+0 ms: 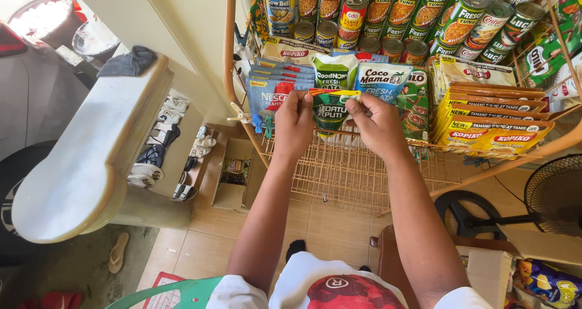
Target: Transferring various snack packets and coffee sachets from a cardboard box onto display shelves in a grocery store.
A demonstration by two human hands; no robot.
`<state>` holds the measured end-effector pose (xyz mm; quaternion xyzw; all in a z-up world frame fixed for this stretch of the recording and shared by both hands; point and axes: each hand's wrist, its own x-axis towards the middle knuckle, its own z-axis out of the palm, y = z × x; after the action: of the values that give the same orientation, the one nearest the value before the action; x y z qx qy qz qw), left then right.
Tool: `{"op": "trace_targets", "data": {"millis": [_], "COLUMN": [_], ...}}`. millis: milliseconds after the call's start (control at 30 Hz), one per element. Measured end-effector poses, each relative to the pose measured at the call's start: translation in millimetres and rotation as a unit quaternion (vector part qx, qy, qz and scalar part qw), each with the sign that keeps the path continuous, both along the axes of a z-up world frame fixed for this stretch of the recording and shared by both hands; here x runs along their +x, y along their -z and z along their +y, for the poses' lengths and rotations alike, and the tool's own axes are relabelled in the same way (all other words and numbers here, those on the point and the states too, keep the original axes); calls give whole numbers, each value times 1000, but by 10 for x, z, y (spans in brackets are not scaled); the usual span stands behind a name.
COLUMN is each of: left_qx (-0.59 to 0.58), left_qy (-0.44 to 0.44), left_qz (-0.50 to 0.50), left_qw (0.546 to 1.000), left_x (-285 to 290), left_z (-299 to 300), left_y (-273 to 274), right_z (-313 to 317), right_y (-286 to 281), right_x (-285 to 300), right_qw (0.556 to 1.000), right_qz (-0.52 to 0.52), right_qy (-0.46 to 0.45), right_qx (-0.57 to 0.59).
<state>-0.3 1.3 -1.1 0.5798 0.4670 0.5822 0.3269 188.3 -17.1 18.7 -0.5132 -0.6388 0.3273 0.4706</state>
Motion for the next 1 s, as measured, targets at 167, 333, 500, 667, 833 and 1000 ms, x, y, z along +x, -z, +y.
{"op": "trace_targets", "data": {"millis": [167,333,500,667,833,1000], "left_qx": [-30,-15,5,31,60,-14], "left_qy": [10,15,20,39,90,170], "left_qz": [-23,-56,-76,-108,-171,-207], "left_qw": [999,998,997,993,979,963], "left_x": [5,-24,-51,-69,-10,62], "left_z": [-11,-57,-128,-154,-372,-581], "left_y": [-38,-27,-41,103,165,420], "right_z": [-22,37,16,-99,-246,-550], "right_y": [-11,107,135,118,205,616], "right_x": [-13,14,50,-38,-124,-114], "right_qw": [1000,996,999,986,949,944], "right_qz": [-13,89,30,71,131,256], "right_qy": [21,-10,24,53,58,1], "right_qx": [4,-10,26,145,282,206]}}
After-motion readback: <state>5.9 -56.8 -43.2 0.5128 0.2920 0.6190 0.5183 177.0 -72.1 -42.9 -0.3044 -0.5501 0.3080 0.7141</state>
